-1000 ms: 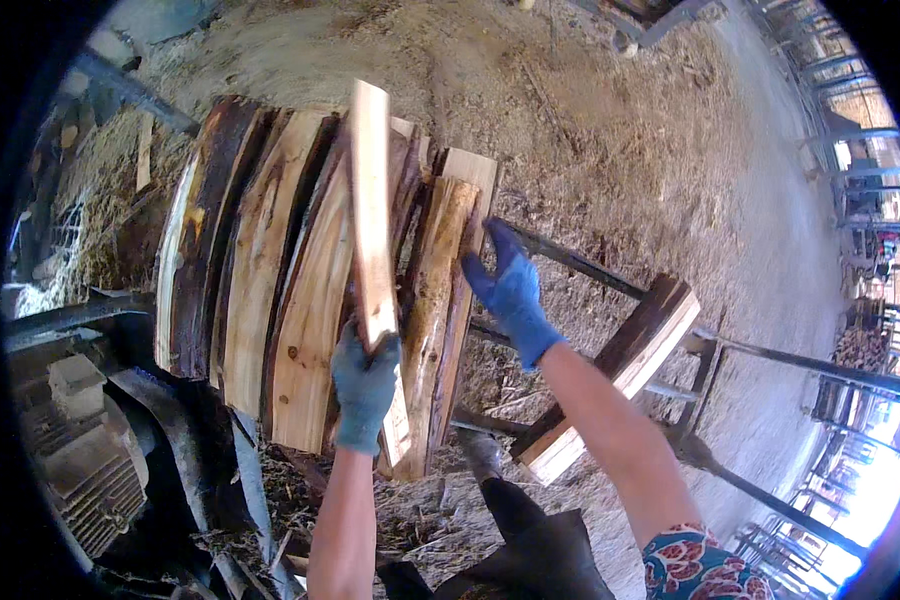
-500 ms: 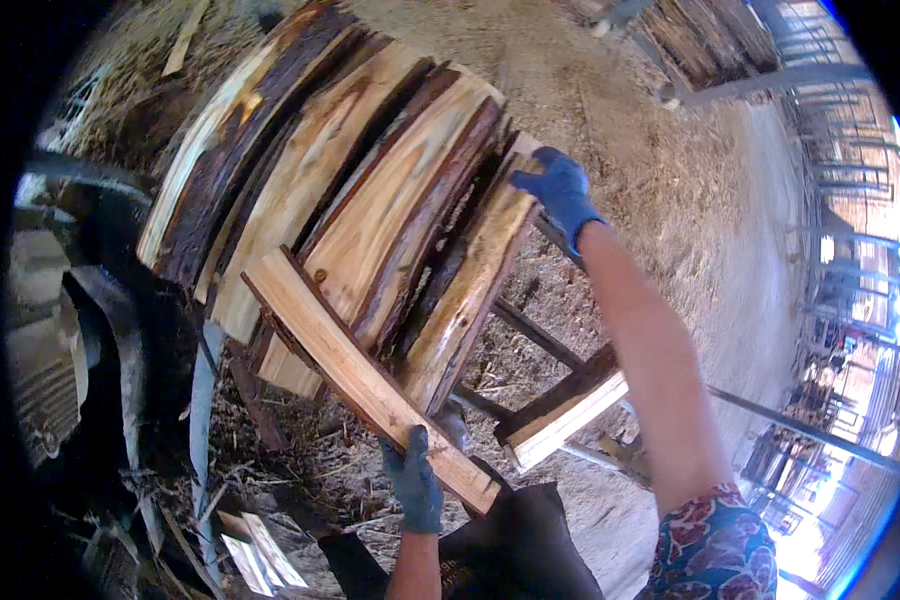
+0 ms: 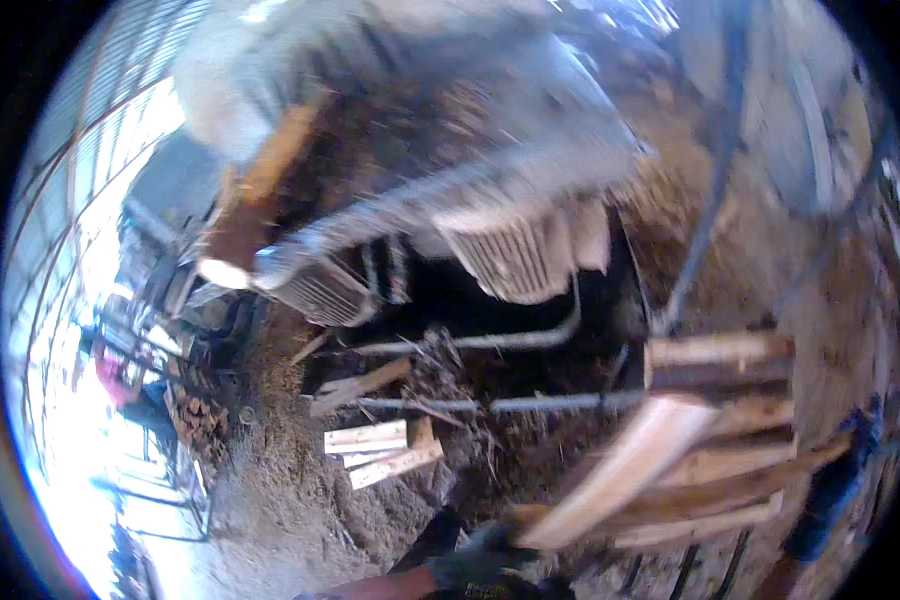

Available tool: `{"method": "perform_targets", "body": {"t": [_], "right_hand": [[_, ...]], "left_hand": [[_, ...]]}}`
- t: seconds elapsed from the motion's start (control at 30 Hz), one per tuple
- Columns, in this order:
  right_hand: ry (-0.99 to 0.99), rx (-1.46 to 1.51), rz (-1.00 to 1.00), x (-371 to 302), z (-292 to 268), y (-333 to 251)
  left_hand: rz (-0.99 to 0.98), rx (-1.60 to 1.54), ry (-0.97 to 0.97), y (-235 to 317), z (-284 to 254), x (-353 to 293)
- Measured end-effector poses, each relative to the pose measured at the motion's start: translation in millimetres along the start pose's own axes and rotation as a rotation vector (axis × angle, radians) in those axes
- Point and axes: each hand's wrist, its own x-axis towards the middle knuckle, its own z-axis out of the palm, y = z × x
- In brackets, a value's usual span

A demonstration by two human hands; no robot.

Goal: The person repeatedly picks up wooden planks from a pile on the floor and places them onto a metal rack. The person wears blue gloves and handles the planks one at a time, stacking them vertically on the rack.

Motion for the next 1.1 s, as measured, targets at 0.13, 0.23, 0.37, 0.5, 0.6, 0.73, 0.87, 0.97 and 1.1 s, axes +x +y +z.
{"method": "perform_targets", "body": {"t": [0.13,0.23,0.37,0.5,0.6,0.73,0.87,0.97,1.1], "right_hand": [[-0.327,0.484,-0.197,49,181,-124],[-0.560,0.859,-0.251,117,341,-159],[-0.603,0.575,0.078,127,491,-117],[-0.628,0.710,0.699,59,558,-41],[-0.791,1.302,0.877,35,604,-11],[-0.532,1.154,0.733,25,633,-2],[-0.372,1.330,0.914,8,622,1],[-0.283,1.332,0.920,-13,595,3],[-0.226,0.837,0.815,-57,546,0]], "left_hand": [[0.344,0.724,0.848,103,-57,-153],[0.962,0.277,1.237,170,-117,-232],[1.545,0.181,1.021,296,-226,-284],[1.316,0.270,1.007,450,-319,-275],[0.955,1.264,1.674,525,-346,-225],[1.405,1.619,1.387,540,-331,-131],[0.969,1.313,0.930,505,-286,-74],[1.153,1.328,0.899,473,-244,-85],[1.304,1.058,0.721,409,-196,-115]]}}
